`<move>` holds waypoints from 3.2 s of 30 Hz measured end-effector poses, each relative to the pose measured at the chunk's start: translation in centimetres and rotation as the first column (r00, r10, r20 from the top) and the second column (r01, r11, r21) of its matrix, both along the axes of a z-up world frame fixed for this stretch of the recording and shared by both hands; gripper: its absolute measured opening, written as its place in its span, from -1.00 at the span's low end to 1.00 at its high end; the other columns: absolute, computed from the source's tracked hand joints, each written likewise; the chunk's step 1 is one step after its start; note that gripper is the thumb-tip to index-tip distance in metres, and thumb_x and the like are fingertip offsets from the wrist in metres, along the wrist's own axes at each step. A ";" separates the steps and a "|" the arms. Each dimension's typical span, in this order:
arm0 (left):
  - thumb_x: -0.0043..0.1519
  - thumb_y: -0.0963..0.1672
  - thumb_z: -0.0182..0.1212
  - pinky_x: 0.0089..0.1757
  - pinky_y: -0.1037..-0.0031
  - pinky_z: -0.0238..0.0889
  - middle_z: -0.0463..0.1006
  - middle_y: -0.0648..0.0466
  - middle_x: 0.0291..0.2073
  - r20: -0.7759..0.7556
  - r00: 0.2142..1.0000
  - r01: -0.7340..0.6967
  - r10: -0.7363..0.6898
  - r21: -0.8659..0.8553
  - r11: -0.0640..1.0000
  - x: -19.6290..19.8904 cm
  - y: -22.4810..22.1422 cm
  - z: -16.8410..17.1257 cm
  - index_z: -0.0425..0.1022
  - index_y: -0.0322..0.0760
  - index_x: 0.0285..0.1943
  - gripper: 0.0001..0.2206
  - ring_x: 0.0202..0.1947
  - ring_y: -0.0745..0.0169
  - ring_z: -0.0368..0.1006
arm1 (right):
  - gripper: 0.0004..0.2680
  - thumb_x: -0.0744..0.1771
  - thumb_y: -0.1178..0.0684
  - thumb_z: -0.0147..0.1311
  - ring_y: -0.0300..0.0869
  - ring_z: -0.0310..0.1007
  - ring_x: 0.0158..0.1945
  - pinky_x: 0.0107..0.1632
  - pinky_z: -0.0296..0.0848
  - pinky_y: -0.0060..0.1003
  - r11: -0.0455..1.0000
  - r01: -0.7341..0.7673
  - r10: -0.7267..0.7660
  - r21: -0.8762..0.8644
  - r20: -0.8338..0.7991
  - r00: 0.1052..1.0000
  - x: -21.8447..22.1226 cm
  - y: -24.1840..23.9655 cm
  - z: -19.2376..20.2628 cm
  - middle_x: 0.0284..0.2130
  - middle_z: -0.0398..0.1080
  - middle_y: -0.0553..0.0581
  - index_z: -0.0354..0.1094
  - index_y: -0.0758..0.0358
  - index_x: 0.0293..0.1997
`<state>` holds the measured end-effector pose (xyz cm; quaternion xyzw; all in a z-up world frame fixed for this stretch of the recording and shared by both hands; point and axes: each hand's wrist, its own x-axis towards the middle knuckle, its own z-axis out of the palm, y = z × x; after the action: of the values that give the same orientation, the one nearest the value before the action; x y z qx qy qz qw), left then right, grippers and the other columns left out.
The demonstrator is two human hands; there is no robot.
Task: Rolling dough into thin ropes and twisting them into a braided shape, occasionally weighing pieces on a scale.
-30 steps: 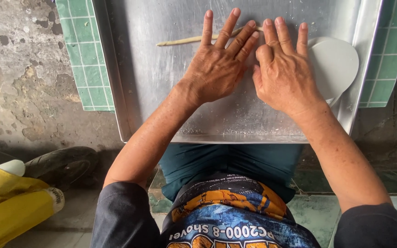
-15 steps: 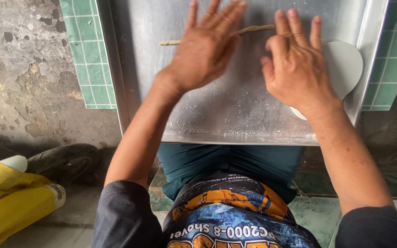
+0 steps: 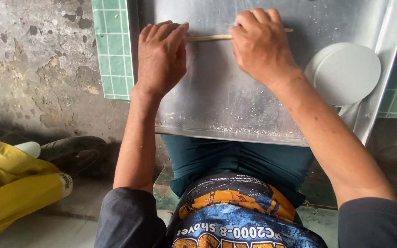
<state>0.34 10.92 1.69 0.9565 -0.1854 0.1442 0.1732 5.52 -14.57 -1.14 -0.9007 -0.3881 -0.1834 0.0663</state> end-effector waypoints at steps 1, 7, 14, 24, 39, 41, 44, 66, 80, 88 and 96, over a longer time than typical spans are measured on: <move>0.31 -0.28 0.12 0.07 0.00 0.24 0.67 -0.03 -0.07 0.003 1.000 -0.010 0.010 -0.001 1.000 -0.6 -0.2 -0.2 0.58 -0.35 0.14 -0.75 0.05 -0.08 0.52 | -0.85 0.35 0.09 0.31 -0.11 0.30 -0.23 -0.13 0.25 -0.20 1.000 -0.010 0.010 -0.001 0.003 1.000 -0.6 -0.4 0.5 -0.32 0.34 -0.01 0.40 0.12 -0.39; 0.55 0.04 -0.12 0.43 -0.29 -0.25 -0.26 -0.08 0.62 -0.407 0.913 0.102 -0.029 0.160 0.982 -0.6 -4.0 -1.1 -0.17 -0.24 0.69 -0.41 0.60 -0.20 -0.41 | -0.42 0.48 -0.15 0.00 0.29 -0.33 0.55 0.45 -0.34 0.37 0.994 0.105 -0.100 -0.016 -0.491 0.866 -2.4 -2.1 1.3 0.50 -0.19 0.55 -0.03 0.62 0.57; 0.48 0.18 -0.29 0.16 -0.23 -0.03 0.19 -0.17 0.42 -0.173 0.983 0.109 -0.068 0.242 0.964 4.3 -5.8 -3.8 0.09 -0.15 0.54 -0.42 0.35 -0.34 0.14 | -0.33 0.45 -0.36 -0.34 0.37 -0.44 0.56 0.47 -0.48 0.34 0.985 0.113 -0.165 -0.130 -0.531 0.831 -2.1 -1.9 0.6 0.51 -0.32 0.58 -0.25 0.54 0.59; 0.45 0.31 -0.57 0.43 -0.29 -0.40 -0.36 -0.17 0.61 -0.366 0.916 0.316 -0.164 0.407 0.857 -3.0 -4.5 -2.5 -0.32 -0.07 0.73 -0.22 0.58 -0.36 -0.46 | -0.29 0.42 -0.49 -0.64 0.16 -0.52 0.59 0.54 -0.40 0.15 0.935 0.049 -0.241 -0.350 -0.530 0.813 -8.7 -3.6 2.9 0.54 -0.43 0.40 -0.32 0.43 0.57; 0.49 0.22 -0.42 0.43 -0.29 -0.42 -0.31 -0.11 0.61 -0.364 0.907 0.307 -0.212 0.227 0.924 -8.4 -4.9 -2.1 -0.17 -0.14 0.71 -0.31 0.59 -0.22 -0.47 | -0.48 0.50 -0.16 -0.19 0.23 -0.37 0.60 0.56 -0.25 0.31 0.999 0.013 -0.032 -0.044 -0.481 0.876 -10.8 -4.0 3.0 0.54 -0.31 0.41 -0.22 0.36 0.61; 0.48 0.24 -0.49 0.42 -0.29 -0.47 -0.33 -0.11 0.61 -0.397 0.894 0.340 -0.206 0.304 0.890 -6.7 -5.3 -2.0 -0.24 -0.11 0.71 -0.29 0.59 -0.25 -0.46 | -0.42 0.45 -0.33 -0.46 0.21 -0.47 0.61 0.56 -0.37 0.32 0.995 0.015 -0.065 -0.100 -0.513 0.856 -8.6 -3.1 1.7 0.55 -0.40 0.39 -0.33 0.27 0.62; 0.44 0.27 -0.59 0.39 -0.31 -0.57 -0.41 -0.07 0.62 -0.487 0.854 0.388 -0.184 0.360 0.849 -3.8 -5.5 -1.1 -0.37 -0.05 0.72 -0.26 0.60 -0.25 -0.50 | -0.26 0.37 -0.54 -0.74 0.26 -0.56 0.59 0.50 -0.52 0.40 0.991 0.012 -0.087 -0.135 -0.564 0.821 -6.0 -2.1 0.8 0.54 -0.46 0.43 -0.38 0.26 0.63; 0.31 0.28 -0.69 0.32 -0.32 -0.76 -0.41 0.01 0.64 -0.587 0.782 0.466 -0.210 0.327 0.822 -2.8 -4.7 -1.0 -0.39 0.02 0.70 -0.21 0.62 -0.22 -0.52 | -0.21 0.26 -0.64 -0.90 0.16 -0.68 0.65 0.49 -0.66 0.42 0.954 0.012 -0.208 -0.300 -0.630 0.749 -5.3 -2.4 0.1 0.57 -0.64 0.22 -0.63 0.01 0.62; 0.36 0.29 -0.61 0.35 -0.32 -0.64 -0.29 -0.10 0.63 -0.447 0.846 0.456 -0.290 0.326 0.828 -4.4 -4.0 -2.4 -0.30 -0.04 0.69 -0.22 0.59 -0.34 -0.42 | -0.34 0.40 -0.52 -0.68 0.25 -0.62 0.62 0.50 -0.58 0.47 0.977 0.006 -0.132 -0.215 -0.579 0.805 -6.9 -3.1 -0.2 0.56 -0.56 0.31 -0.53 0.11 0.62; 0.44 0.26 -0.58 0.35 -0.31 -0.48 -0.18 -0.22 0.62 -0.385 0.897 0.333 -0.219 0.261 0.906 1.7 -4.5 -3.3 -0.24 -0.09 0.69 -0.27 0.57 -0.38 -0.33 | -0.35 0.45 -0.48 -0.68 0.44 -0.06 0.50 0.35 -0.16 0.48 0.972 0.106 -0.199 -0.209 -0.496 0.845 -1.4 -1.7 0.7 0.52 -0.11 0.47 -0.33 0.28 0.60; 0.31 0.30 -0.72 0.32 -0.28 -0.77 -0.39 -0.09 0.63 -0.534 0.790 0.520 -0.300 0.324 0.790 -4.8 -3.9 -2.4 -0.42 -0.03 0.67 -0.20 0.60 -0.31 -0.50 | -0.28 0.34 -0.60 -0.79 0.13 -0.77 0.63 0.48 -0.69 0.42 0.936 -0.075 -0.164 -0.345 -0.613 0.773 -6.9 -3.6 -0.4 0.53 -0.76 0.17 -0.68 0.02 0.62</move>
<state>-4.42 7.04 -0.68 0.9097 -0.3770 -0.1739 0.0106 -1.41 -18.17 -1.51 -0.9156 -0.3475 0.2005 0.0271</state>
